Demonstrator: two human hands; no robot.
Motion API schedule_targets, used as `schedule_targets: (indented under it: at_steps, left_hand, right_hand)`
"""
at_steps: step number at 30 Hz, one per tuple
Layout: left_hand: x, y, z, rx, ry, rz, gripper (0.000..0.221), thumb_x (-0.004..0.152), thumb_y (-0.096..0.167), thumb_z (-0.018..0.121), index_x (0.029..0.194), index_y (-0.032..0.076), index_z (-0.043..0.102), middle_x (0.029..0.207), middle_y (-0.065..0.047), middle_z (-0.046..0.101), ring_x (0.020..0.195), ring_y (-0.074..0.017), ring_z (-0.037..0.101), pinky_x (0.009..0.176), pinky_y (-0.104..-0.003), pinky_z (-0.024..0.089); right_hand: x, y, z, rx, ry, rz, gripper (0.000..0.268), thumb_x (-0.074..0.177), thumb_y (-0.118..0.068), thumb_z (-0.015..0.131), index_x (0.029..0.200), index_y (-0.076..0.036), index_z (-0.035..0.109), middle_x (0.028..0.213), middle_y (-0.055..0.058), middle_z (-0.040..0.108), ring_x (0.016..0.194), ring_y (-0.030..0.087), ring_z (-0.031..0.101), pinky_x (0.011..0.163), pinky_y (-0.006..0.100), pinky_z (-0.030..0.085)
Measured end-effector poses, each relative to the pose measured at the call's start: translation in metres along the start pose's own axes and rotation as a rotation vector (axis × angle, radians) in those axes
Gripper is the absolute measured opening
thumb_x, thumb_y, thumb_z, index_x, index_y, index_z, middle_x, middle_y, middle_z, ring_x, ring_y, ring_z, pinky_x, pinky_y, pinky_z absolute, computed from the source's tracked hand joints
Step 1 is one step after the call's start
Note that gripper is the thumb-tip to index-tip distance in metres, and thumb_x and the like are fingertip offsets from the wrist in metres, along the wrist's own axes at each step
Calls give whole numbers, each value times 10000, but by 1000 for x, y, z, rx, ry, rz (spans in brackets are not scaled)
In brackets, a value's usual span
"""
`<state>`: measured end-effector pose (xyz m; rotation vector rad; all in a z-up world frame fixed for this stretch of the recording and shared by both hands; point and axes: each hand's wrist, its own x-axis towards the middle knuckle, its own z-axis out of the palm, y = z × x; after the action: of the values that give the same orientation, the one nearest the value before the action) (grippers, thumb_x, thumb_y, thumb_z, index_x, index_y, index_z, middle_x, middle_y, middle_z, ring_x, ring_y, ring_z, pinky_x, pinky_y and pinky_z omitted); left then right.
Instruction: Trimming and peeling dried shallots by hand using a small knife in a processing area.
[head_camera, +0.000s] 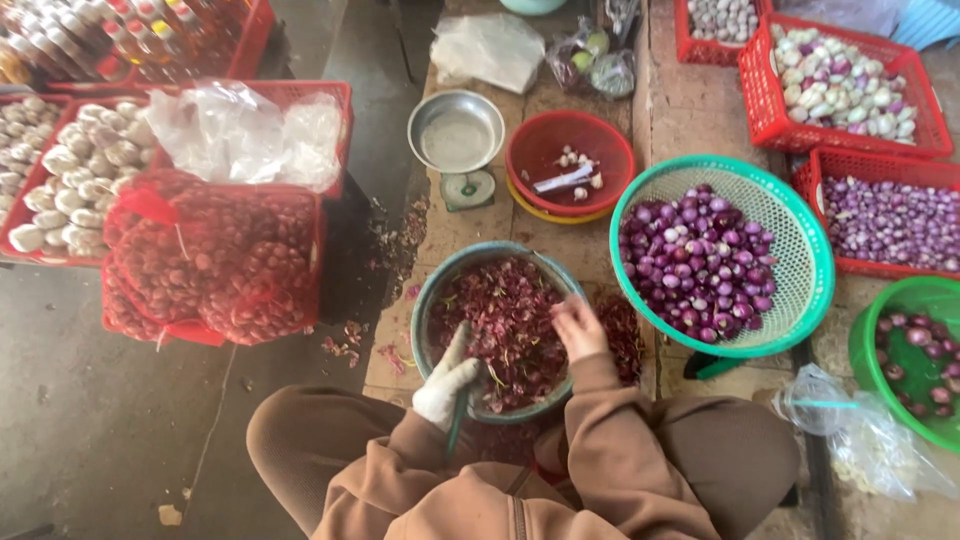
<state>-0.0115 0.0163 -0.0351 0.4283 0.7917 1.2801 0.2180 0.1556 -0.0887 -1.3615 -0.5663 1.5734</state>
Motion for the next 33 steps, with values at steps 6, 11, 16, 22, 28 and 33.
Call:
schedule_targets:
  at_steps: [6, 11, 16, 22, 28, 33]
  left_hand:
    - [-2, -2, -6, -9, 58, -26, 919, 954, 119, 653, 1658, 283, 86, 764, -170, 646, 442, -231, 610, 323, -374, 538]
    - [6, -18, -20, 20, 64, -48, 842, 947, 85, 643, 1652, 248, 211, 741, -190, 632, 435, -273, 618, 327, -395, 536]
    - [0, -22, -15, 53, 72, -45, 840, 930, 29, 641, 1637, 296, 274, 753, -180, 666, 456, -249, 636, 346, -361, 545]
    - [8, -32, -27, -6, 74, -32, 740, 949, 7, 612, 1607, 253, 379, 605, -189, 627, 395, -291, 621, 317, -354, 520]
    - [-3, -24, 0, -104, -101, -30, 853, 950, 55, 659, 1660, 236, 222, 601, -165, 557, 358, -276, 561, 285, -375, 488]
    - [-2, -12, 2, -159, -157, -25, 669, 964, 181, 640, 1591, 177, 406, 591, -158, 539, 323, -275, 551, 261, -396, 486]
  right_hand:
    - [16, 9, -37, -774, 429, -71, 1061, 821, -541, 798, 1645, -427, 138, 1662, 216, 225, 1483, 377, 383, 1267, 548, 247]
    - [3, 108, -19, -1832, -377, 120, 249, 910, -181, 672, 1132, -236, 769, 1182, 53, 763, 1166, 258, 716, 1022, 420, 575]
    - [81, 201, -70, -1732, -362, -3, 334, 865, -261, 728, 1161, -319, 585, 1217, -50, 635, 1152, 182, 691, 993, 382, 581]
    - [49, 126, -28, -1207, -276, -154, 375, 753, -352, 890, 1074, -343, 697, 1124, -41, 715, 1146, 200, 700, 999, 372, 563]
    - [-24, 69, 6, -263, -456, 60, 413, 833, 13, 785, 1232, -83, 738, 1175, 107, 748, 1073, 206, 700, 932, 378, 601]
    - [-50, 45, 21, 2, -459, 182, 381, 856, -58, 825, 1224, -26, 729, 1129, 56, 753, 996, 144, 710, 863, 319, 622]
